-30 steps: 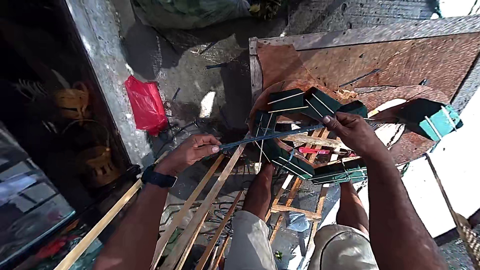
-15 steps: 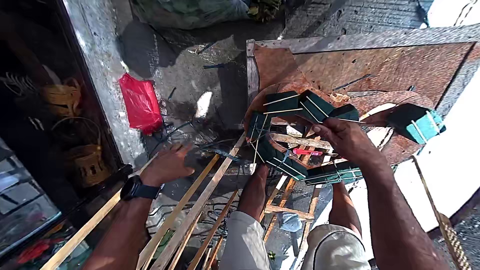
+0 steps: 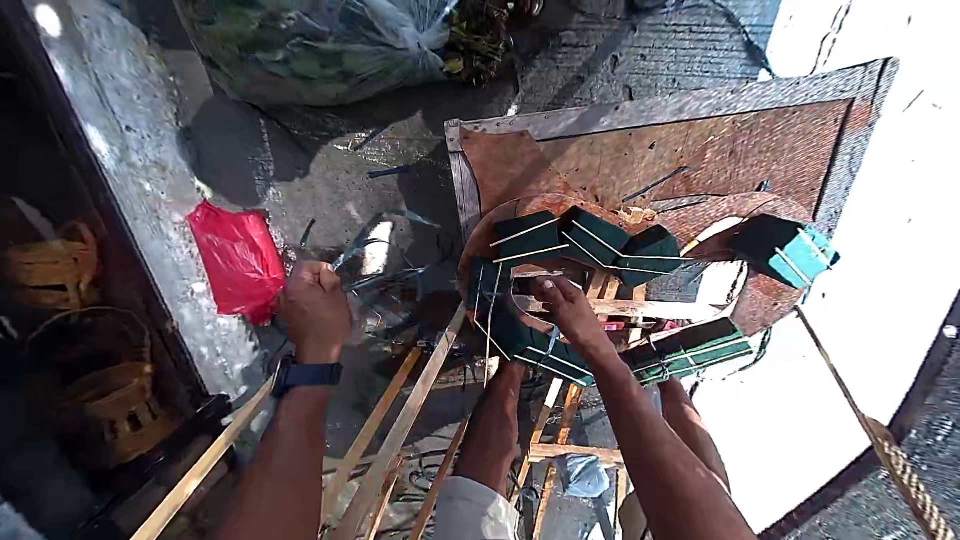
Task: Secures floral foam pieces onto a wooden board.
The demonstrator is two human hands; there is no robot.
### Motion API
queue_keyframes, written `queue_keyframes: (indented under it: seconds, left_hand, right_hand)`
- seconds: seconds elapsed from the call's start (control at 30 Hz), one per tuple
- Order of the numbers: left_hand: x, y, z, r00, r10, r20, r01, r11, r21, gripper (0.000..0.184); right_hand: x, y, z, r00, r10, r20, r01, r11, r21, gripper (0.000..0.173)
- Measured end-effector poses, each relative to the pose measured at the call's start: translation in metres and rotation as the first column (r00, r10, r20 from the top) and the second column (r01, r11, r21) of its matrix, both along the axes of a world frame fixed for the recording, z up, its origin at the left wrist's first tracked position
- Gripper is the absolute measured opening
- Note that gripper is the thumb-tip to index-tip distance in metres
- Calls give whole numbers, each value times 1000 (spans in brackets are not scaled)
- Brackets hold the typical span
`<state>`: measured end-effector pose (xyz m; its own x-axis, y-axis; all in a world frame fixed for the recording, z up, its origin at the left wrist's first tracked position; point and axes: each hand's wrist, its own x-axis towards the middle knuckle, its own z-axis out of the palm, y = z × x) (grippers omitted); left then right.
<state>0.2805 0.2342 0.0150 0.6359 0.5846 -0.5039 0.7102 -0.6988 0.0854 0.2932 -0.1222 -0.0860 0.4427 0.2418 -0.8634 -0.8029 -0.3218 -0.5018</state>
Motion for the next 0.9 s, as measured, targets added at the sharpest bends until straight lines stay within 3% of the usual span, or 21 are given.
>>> queue_keyframes:
  seconds: [0.03,0.07,0.1,0.17,0.23,0.3,0.37,0.43,0.5,0.63,0.83,0.9]
  left_hand:
    - [11,2,-23,991,-54,-123,66,993,97,36]
    - [22,-4,-47,963,-129,-236,154,984,89,37]
    - [31,-14,-70,918,-228,-325,241,971,-2,35]
    - [49,-33,-122,816,-445,-369,327,882,-340,24]
    - [57,-44,-168,809,-466,-357,123,730,-672,16]
    - [68,-46,-192,820,-307,-484,-250,568,-784,16]
    - [79,-44,-202,797,-194,-572,-448,445,-775,18]
    - [84,-50,-205,785,-160,-599,-508,387,-769,19]
    - [86,-63,-204,799,-166,-578,-493,370,-787,21]
    - [87,-80,-205,827,-128,-547,-491,311,-814,17]
    - [93,-84,-204,824,-202,-529,-375,505,-777,5]
    - [95,-86,-202,796,-252,-550,-370,517,-772,5]
  right_hand:
    - [-7,12,-20,988,-148,-36,148,989,-6,36]
    - [-12,23,-40,965,-254,-69,255,967,16,33]
    - [-17,32,-58,943,-318,-94,324,944,63,29]
    - [-20,39,-85,895,-410,-179,442,869,223,22]
    - [-25,33,-102,816,-490,-308,576,736,356,23]
    - [-24,31,-114,773,-501,-388,632,658,409,23]
    - [-18,33,-120,846,-433,-311,530,745,406,22]
    - [-17,35,-127,954,-247,-169,296,859,417,22]
    - [-14,37,-138,975,-149,-165,211,850,483,25]
    - [-5,39,-140,851,-169,-496,426,775,467,15]
    - [2,32,-127,799,-213,-562,482,786,388,14]
    - [7,32,-125,779,-167,-604,452,817,357,24]
